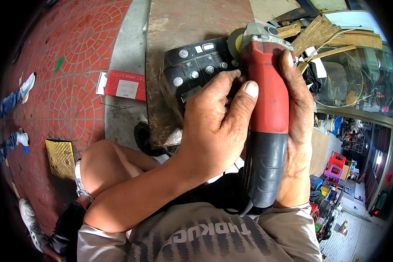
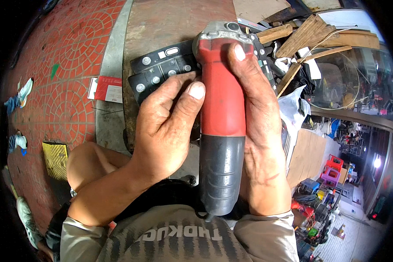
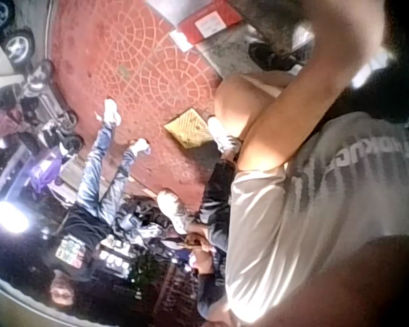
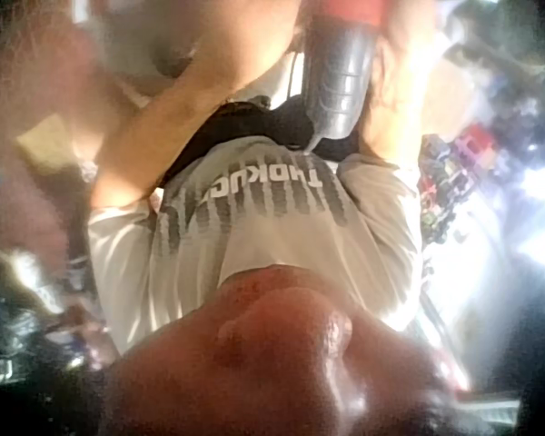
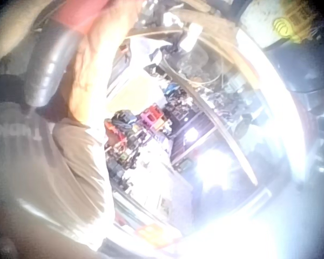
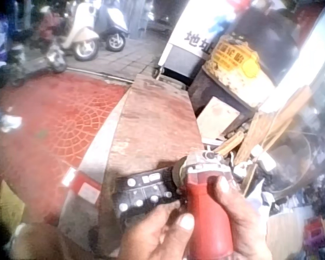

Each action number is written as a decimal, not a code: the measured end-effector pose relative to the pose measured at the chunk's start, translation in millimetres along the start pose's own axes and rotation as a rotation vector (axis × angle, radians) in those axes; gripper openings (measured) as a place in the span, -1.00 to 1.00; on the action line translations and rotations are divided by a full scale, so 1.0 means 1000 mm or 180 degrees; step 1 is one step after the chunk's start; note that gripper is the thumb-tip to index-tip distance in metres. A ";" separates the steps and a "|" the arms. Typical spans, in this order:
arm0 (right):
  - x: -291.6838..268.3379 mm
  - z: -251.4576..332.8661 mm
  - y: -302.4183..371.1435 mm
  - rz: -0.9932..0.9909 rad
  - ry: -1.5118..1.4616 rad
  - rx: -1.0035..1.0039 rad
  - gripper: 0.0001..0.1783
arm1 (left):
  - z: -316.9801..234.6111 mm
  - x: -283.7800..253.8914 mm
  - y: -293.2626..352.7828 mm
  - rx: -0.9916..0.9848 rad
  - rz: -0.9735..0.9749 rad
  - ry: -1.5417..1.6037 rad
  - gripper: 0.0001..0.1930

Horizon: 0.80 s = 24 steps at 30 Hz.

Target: The person uses an angle grinder to smooth the surface and edges of a black rectangular frame containing multiple circular cutouts.

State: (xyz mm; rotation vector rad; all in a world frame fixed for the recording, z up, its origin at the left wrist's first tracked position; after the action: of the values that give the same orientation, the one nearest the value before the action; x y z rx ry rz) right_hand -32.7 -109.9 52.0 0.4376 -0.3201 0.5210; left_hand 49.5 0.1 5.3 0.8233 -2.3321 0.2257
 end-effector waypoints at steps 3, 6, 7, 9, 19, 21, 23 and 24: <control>0.002 0.000 0.003 -0.0138 -0.0353 -0.0060 -0.46 | 0.008 0.003 -0.002 0.0285 0.0040 0.0029 -0.77; -0.004 0.001 0.003 -0.0037 -0.0277 -0.0052 -0.46 | 0.009 0.007 -0.001 0.0448 0.0011 0.0087 -0.75; -0.003 0.001 0.004 -0.0067 -0.0252 -0.0061 -0.47 | 0.009 0.007 -0.001 0.0450 0.0015 0.0077 -0.75; -0.004 0.000 0.003 -0.0108 -0.0224 -0.0058 -0.47 | 0.010 0.004 -0.001 0.0461 0.0033 0.0003 -0.73; 0.000 0.001 0.001 -0.0189 -0.0196 -0.0059 -0.48 | 0.007 0.002 -0.001 0.0439 0.0043 -0.0030 -0.70; 0.002 0.001 0.000 -0.0128 -0.0186 -0.0045 -0.49 | 0.005 0.003 0.001 0.0285 0.0052 0.0162 -0.69; 0.001 0.001 -0.002 -0.0029 -0.0204 -0.0002 -0.49 | 0.005 0.002 0.001 0.0235 0.0061 0.0241 -0.68; -0.001 0.001 -0.003 0.0040 -0.0225 0.0035 -0.50 | 0.006 0.001 0.001 0.0262 0.0066 0.0225 -0.67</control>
State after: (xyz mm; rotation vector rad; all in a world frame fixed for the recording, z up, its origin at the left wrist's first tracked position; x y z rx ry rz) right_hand -31.9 -113.4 51.4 0.4655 -0.3885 0.5206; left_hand 45.5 -1.8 1.6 0.8180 -2.2789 0.3562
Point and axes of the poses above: each hand's wrist, its own y-axis away from the middle knuckle, its own x-axis out of the palm, z = x × y, the point moved 4 cm from there along -y, towards the middle knuckle, and after that the axes turned 4 degrees about -z, right-handed, at the moved point
